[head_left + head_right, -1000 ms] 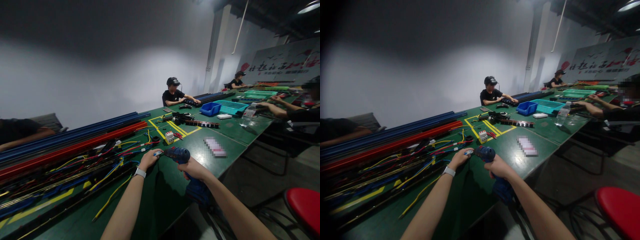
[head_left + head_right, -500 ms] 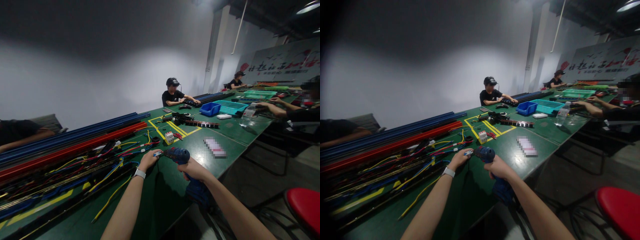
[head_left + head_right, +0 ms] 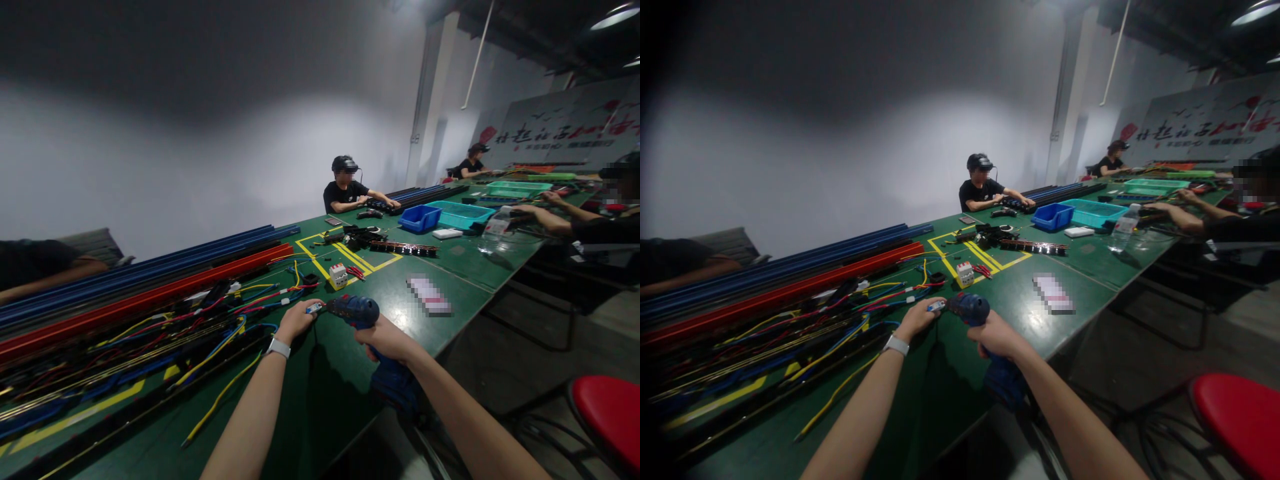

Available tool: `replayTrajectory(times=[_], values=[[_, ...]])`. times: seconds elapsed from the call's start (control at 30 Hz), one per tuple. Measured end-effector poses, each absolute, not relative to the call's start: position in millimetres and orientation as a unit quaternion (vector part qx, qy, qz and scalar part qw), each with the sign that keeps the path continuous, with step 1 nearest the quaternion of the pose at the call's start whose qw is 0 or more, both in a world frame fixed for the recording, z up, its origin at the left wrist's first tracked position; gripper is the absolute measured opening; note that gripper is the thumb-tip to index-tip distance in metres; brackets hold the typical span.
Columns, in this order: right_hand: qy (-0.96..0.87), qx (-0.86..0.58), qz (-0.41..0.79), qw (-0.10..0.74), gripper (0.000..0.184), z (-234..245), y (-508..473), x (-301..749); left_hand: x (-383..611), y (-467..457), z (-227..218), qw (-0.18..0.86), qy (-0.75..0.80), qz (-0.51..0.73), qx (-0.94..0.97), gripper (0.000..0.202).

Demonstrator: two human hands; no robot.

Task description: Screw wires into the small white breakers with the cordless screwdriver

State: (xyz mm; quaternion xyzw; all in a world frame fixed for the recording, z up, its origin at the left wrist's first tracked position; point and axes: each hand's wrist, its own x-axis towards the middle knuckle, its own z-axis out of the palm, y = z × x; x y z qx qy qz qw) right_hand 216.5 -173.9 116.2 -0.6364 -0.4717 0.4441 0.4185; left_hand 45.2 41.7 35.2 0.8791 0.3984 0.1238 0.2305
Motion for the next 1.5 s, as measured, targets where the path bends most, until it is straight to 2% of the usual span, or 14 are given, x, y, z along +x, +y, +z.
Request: replayTrajectory(times=[0.13,0.3,1.5], values=[[-0.473,-0.624,0.451,0.428,0.020,115.0,-173.7,217.9,44.9,41.7,34.9,0.231,0.393,0.129,0.881,0.045],[-0.484,-0.629,0.439,0.421,0.015,112.5,-173.8,218.6,45.3,41.4,34.9,0.235,0.394,0.127,0.879,0.047],[-0.477,-0.634,0.445,0.415,0.011,115.2,-174.5,217.6,44.5,43.6,30.6,0.227,0.385,0.137,0.884,0.045]])
